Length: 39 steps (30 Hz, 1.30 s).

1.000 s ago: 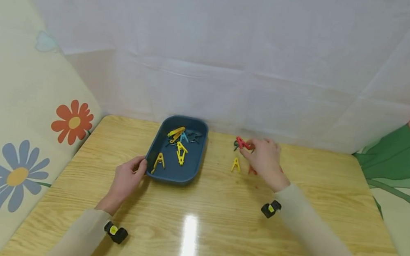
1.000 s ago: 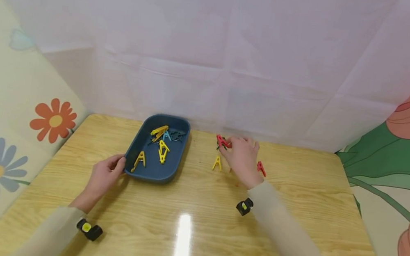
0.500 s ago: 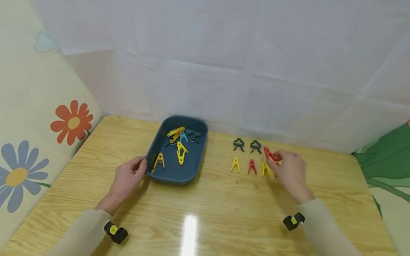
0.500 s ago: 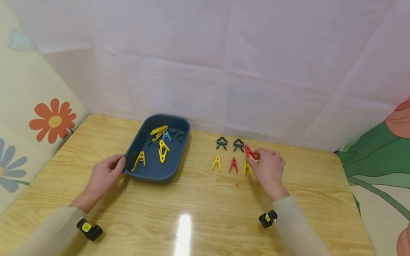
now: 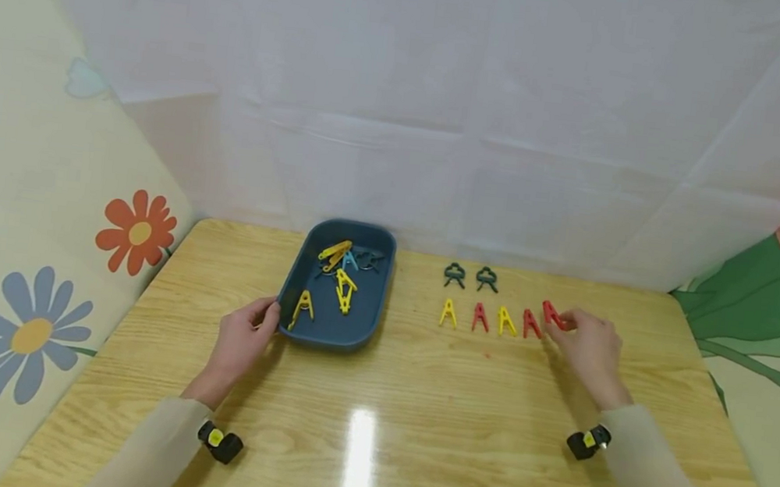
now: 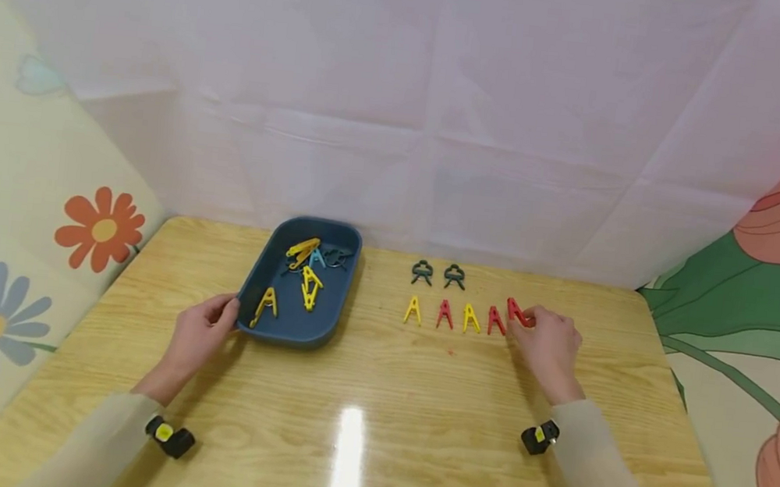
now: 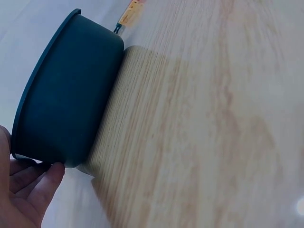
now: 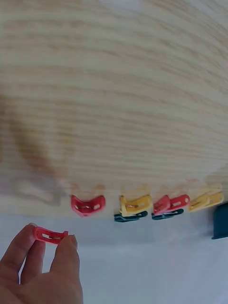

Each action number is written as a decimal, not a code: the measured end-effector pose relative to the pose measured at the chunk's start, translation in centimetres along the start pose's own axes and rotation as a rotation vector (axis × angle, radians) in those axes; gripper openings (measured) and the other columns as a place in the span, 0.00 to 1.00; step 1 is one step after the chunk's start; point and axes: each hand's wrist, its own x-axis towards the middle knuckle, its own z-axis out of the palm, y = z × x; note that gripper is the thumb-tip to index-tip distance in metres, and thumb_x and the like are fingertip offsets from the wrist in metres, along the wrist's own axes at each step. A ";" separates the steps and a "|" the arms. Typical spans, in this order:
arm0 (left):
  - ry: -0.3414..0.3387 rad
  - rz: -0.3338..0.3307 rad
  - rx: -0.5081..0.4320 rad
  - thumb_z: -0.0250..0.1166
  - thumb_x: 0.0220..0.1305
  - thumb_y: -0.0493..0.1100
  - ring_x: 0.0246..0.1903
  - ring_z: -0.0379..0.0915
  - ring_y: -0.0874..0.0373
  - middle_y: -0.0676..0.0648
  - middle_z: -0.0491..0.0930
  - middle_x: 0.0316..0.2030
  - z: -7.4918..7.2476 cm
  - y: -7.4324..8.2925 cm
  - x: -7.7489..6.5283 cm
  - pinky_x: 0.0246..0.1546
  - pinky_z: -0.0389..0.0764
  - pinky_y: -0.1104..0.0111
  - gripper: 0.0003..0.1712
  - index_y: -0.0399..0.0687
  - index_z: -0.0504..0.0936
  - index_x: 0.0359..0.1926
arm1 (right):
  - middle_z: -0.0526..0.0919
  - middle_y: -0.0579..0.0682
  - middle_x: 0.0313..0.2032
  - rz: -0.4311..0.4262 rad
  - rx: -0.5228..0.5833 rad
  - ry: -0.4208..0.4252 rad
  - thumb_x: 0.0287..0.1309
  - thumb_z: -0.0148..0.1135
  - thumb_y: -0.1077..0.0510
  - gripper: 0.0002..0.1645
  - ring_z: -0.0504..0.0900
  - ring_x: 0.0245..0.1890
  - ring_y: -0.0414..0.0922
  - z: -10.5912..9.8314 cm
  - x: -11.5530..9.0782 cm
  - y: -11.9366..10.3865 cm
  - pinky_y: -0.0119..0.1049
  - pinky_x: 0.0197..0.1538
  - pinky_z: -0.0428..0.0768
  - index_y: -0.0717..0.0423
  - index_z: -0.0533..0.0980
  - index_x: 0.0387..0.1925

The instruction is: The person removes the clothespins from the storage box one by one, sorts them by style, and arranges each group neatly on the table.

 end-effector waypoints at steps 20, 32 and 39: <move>-0.001 -0.001 -0.001 0.53 0.81 0.45 0.53 0.83 0.42 0.31 0.85 0.53 0.0 0.2 -0.1 0.53 0.82 0.54 0.23 0.31 0.81 0.62 | 0.86 0.65 0.50 0.127 -0.044 -0.007 0.70 0.64 0.45 0.27 0.77 0.53 0.71 1.6 -0.5 1.3 0.66 0.54 0.68 0.65 0.81 0.53; -0.008 0.006 0.000 0.52 0.82 0.47 0.54 0.82 0.40 0.31 0.84 0.54 -0.1 0.0 -0.1 0.54 0.82 0.47 0.25 0.31 0.81 0.62 | 0.87 0.64 0.46 0.138 -0.036 -0.003 0.70 0.64 0.45 0.26 0.75 0.53 0.71 2.0 -0.5 1.0 0.68 0.54 0.66 0.66 0.80 0.52; -0.010 0.006 -0.003 0.52 0.82 0.47 0.54 0.82 0.40 0.31 0.84 0.54 -0.1 0.0 -0.1 0.54 0.82 0.46 0.25 0.31 0.81 0.62 | 0.86 0.63 0.43 0.134 -0.040 -0.007 0.70 0.64 0.45 0.27 0.75 0.52 0.71 2.0 -0.6 0.9 0.68 0.54 0.66 0.66 0.80 0.53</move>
